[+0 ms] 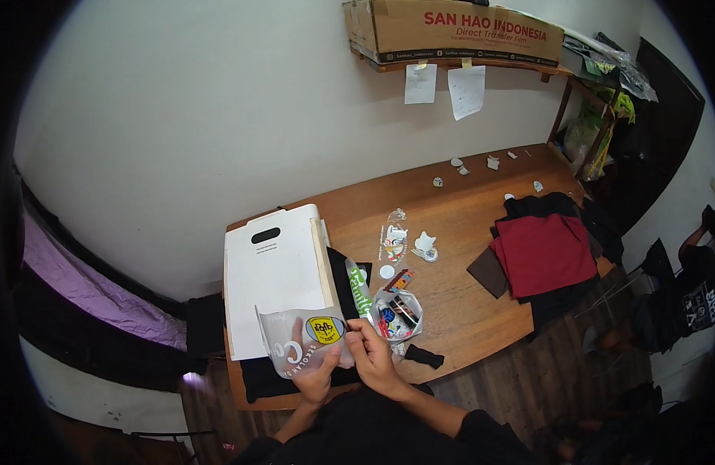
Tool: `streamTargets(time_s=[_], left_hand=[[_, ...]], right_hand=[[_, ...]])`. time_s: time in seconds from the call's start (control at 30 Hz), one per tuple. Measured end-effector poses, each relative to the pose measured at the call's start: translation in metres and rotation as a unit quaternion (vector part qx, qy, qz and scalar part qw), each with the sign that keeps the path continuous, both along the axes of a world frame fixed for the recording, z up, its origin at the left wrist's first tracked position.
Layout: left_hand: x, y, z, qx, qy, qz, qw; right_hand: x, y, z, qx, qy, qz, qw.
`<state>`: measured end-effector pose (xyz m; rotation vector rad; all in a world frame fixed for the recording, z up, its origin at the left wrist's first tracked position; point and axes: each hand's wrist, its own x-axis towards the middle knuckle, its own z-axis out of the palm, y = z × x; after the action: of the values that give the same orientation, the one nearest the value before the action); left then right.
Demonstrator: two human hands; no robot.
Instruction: Manually removing excess vinyl pieces from a cut-out decal using a weeding tool.
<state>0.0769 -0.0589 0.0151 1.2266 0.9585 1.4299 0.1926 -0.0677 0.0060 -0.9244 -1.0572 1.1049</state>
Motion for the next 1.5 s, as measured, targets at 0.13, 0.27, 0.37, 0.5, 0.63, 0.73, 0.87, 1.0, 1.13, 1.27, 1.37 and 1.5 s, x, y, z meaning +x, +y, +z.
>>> streamTargets(time_s=[0.13,0.27,0.37,0.5,0.63,0.73,0.87,1.0,1.13,1.27,1.37,1.5], left_hand=[[-0.001,0.000,0.000,0.009,-0.013,-0.010,1.000],[-0.003,0.001,-0.002,0.034,0.002,-0.013,0.999],[-0.003,0.001,-0.002,0.028,0.016,-0.009,0.999],[-0.004,0.000,-0.005,0.038,0.032,-0.005,0.999],[-0.002,0.000,-0.003,0.023,0.013,-0.006,1.000],[0.000,0.001,0.001,0.022,-0.025,-0.004,0.999],[-0.006,0.000,-0.005,0.000,-0.002,-0.009,1.000],[-0.005,0.003,-0.003,0.026,-0.019,-0.007,0.999],[-0.010,0.001,-0.008,0.013,-0.044,-0.024,0.999],[-0.018,-0.001,-0.013,0.002,-0.085,-0.050,0.995],[-0.024,0.000,-0.006,-0.002,-0.113,-0.072,0.991],[-0.041,0.004,-0.017,-0.021,-0.036,-0.071,0.997]], right_hand=[[-0.001,0.002,0.003,-0.004,0.002,0.001,1.000],[-0.001,0.003,-0.001,-0.003,0.007,0.003,1.000],[-0.002,0.005,-0.003,0.001,0.021,0.005,1.000],[-0.001,0.006,-0.001,0.004,0.016,0.002,1.000],[-0.001,0.008,0.006,-0.002,0.003,-0.009,1.000],[-0.003,0.010,0.015,-0.008,0.009,-0.014,1.000],[-0.004,0.012,0.014,-0.004,0.001,-0.018,1.000],[-0.008,0.013,0.024,-0.011,0.018,-0.020,1.000],[-0.007,0.022,0.023,0.032,0.003,-0.061,0.998],[-0.002,0.025,0.026,0.012,0.079,-0.024,0.996],[0.014,0.027,0.026,0.032,0.095,-0.039,0.994],[0.027,0.035,-0.011,0.007,0.083,-0.125,0.989]])
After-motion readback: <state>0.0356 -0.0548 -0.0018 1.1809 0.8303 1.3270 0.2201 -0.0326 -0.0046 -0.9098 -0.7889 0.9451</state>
